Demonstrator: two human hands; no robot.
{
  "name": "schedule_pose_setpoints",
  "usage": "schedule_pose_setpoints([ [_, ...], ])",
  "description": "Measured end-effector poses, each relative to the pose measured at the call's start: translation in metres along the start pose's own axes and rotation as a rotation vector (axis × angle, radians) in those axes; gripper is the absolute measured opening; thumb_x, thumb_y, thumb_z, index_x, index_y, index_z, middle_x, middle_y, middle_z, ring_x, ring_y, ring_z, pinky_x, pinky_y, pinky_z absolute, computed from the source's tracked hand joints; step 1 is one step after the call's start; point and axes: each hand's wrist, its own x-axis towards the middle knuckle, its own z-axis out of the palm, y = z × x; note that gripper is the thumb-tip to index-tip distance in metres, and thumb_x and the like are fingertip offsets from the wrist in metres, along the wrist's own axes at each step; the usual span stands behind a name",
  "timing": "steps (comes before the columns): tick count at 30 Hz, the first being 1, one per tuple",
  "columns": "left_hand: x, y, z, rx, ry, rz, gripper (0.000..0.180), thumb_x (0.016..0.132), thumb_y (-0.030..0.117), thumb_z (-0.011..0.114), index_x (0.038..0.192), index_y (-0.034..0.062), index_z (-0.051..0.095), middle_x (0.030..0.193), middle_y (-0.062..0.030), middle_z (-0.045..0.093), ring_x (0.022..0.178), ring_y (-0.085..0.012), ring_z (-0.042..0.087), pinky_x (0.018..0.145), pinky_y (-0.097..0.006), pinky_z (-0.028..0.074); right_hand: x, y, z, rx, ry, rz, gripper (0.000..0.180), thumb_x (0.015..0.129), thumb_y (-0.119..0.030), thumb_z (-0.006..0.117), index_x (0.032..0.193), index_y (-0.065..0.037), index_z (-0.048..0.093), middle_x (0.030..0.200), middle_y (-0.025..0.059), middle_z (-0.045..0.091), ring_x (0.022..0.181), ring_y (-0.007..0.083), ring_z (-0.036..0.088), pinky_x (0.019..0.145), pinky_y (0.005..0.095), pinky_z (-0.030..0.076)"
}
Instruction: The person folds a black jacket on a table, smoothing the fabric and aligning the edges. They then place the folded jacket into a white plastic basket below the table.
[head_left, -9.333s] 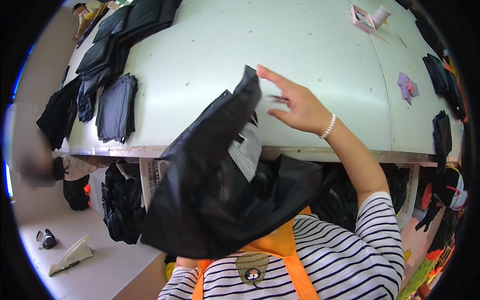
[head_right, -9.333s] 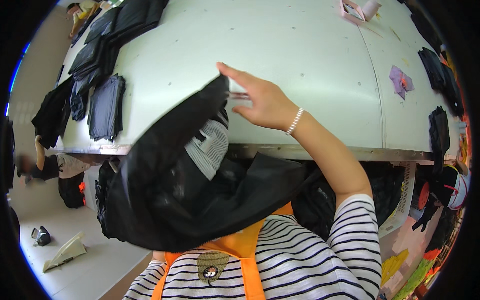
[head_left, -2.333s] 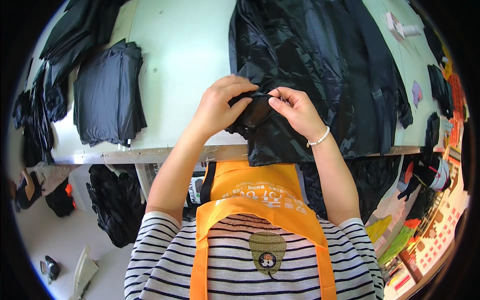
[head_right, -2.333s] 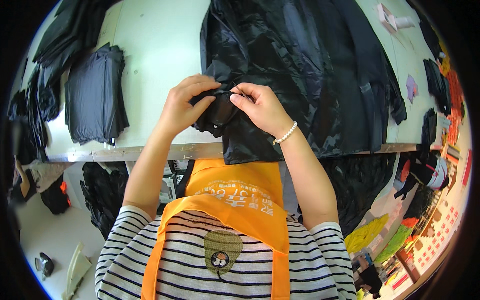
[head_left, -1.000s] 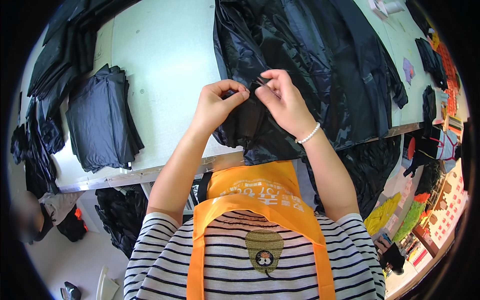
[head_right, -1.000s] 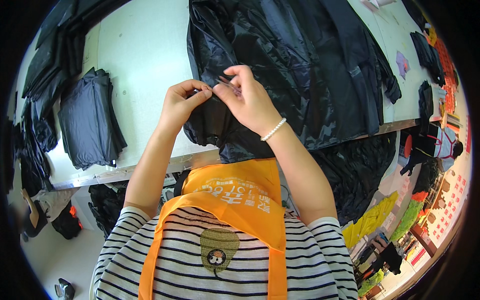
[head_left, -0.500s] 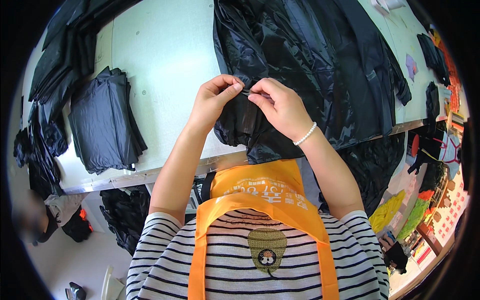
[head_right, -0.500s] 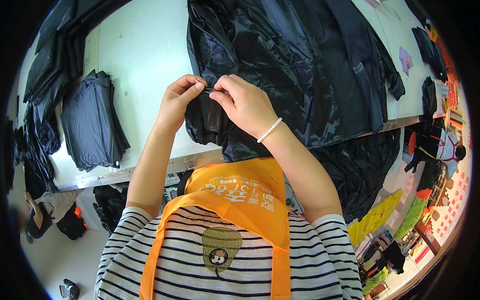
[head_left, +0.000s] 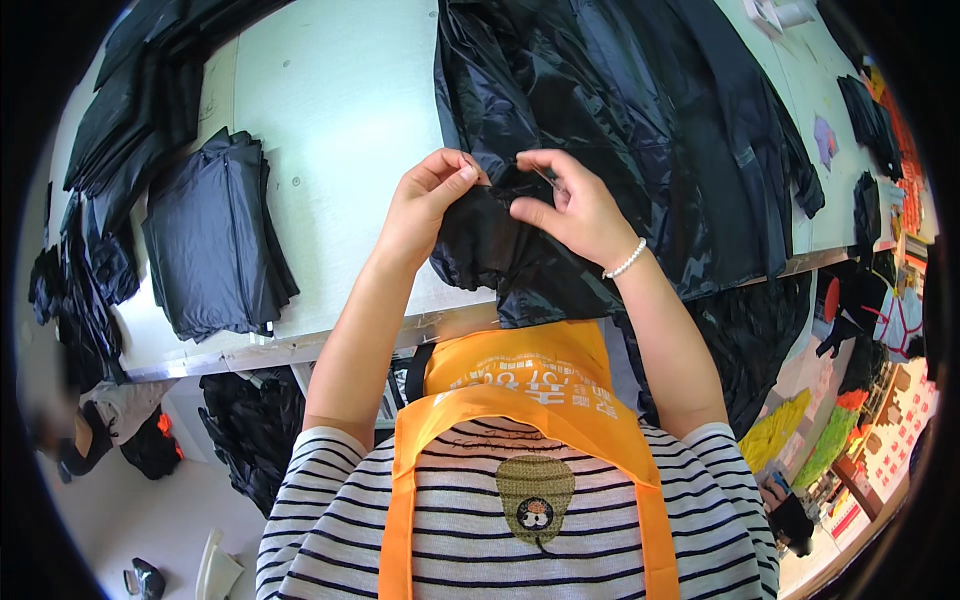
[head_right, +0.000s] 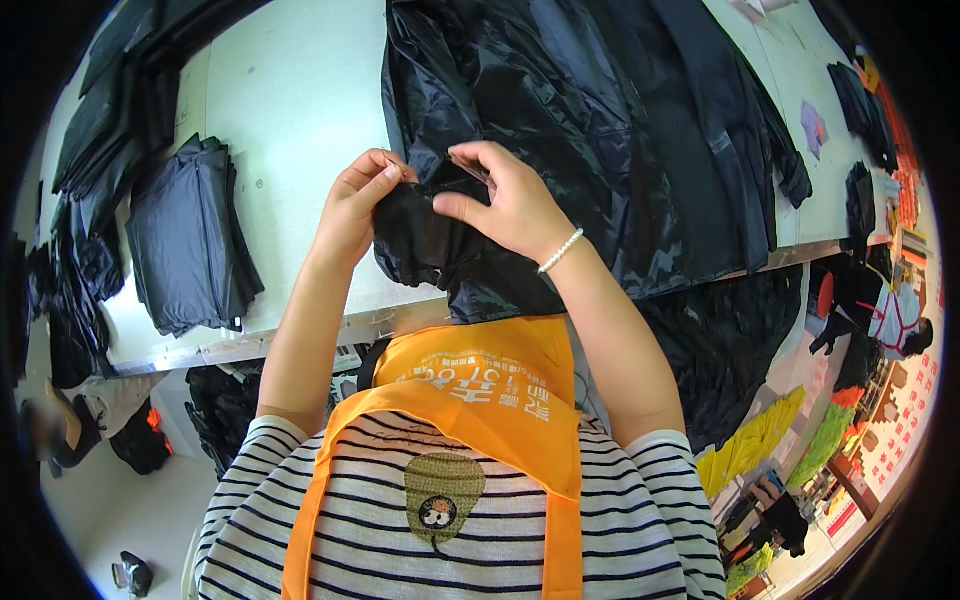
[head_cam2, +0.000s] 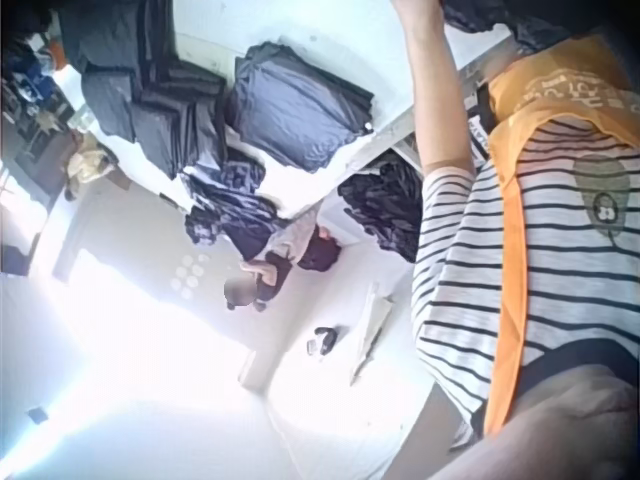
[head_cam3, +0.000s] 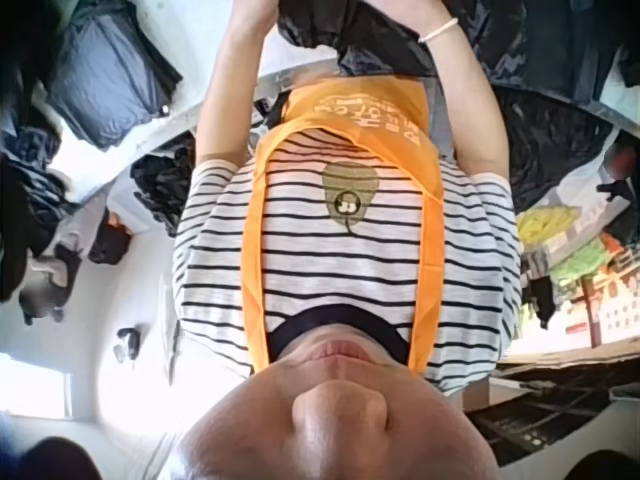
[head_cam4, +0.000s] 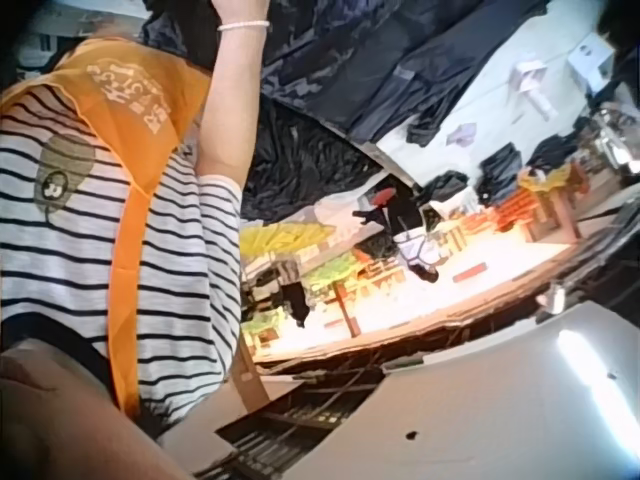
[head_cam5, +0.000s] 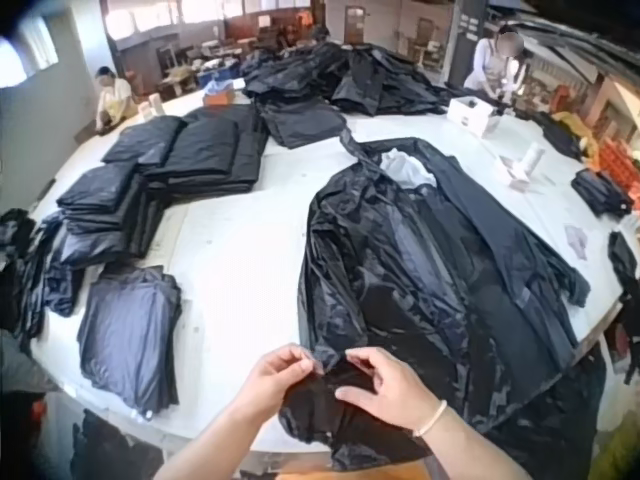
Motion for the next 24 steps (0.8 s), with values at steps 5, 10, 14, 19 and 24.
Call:
schedule_pose_setpoints([
  [5, -0.056, 0.025, 0.007, 0.63, 0.222, 0.182, 0.006, 0.087, 0.007, 0.06, 0.084, 0.0026, 0.06, 0.089, -0.0031, 0.065, 0.082, -0.0123, 0.058, 0.08, -0.027, 0.045, -0.006, 0.02, 0.0, -0.086, -0.15, 0.1, 0.024, 0.073, -0.01, 0.079, 0.086, 0.001, 0.061, 0.074, -0.0004, 0.057, 0.061, 0.0031, 0.04, 0.057, 0.0197, 0.036],
  [10, -0.202, -0.002, -0.008, 1.407, -0.148, -0.515, 0.012, 0.072, 0.021, 0.067, 0.073, 0.0098, 0.064, 0.075, -0.009, 0.065, 0.074, -0.0278, 0.065, 0.064, -0.038, 0.05, -0.007, 0.025, -0.016, 0.125, -0.126, 0.117, 0.023, 0.077, -0.014, 0.076, 0.081, 0.0, 0.058, 0.07, -0.0045, 0.051, 0.064, 0.0034, 0.04, 0.059, 0.0202, 0.038],
  [14, -0.256, -0.035, 0.01, 1.567, -0.314, -0.807, 0.026, 0.07, 0.027, 0.071, 0.09, 0.011, 0.064, 0.085, -0.0083, 0.066, 0.084, -0.0302, 0.065, 0.072, -0.04, 0.051, -0.005, 0.012, -0.024, 0.287, -0.214, 0.108, 0.015, 0.083, -0.012, 0.071, 0.083, -0.002, 0.06, 0.072, -0.0065, 0.052, 0.065, 0.0015, 0.042, 0.061, 0.0181, 0.039],
  [19, -0.158, -0.009, 0.013, 1.209, 0.187, 0.046, 0.096, 0.063, 0.013, 0.082, 0.144, 0.0064, 0.029, 0.145, -0.0186, 0.035, 0.135, -0.0331, 0.032, 0.111, -0.039, 0.029, -0.003, -0.005, -0.042, 0.256, -0.316, 0.055, 0.016, 0.089, -0.016, 0.066, 0.091, -0.002, 0.057, 0.076, -0.0056, 0.051, 0.07, 0.0013, 0.043, 0.065, 0.0173, 0.04],
  [24, -0.049, 0.033, 0.014, 0.709, -0.195, 0.133, 0.11, 0.056, 0.024, 0.09, 0.142, 0.0003, 0.027, 0.141, -0.0169, 0.041, 0.133, -0.0283, 0.035, 0.111, -0.035, 0.027, 0.003, -0.037, -0.064, 0.128, -0.289, -0.041, 0.025, 0.094, -0.024, 0.059, 0.094, 0.0, 0.053, 0.073, -0.0036, 0.05, 0.067, 0.0045, 0.044, 0.061, 0.0217, 0.039],
])
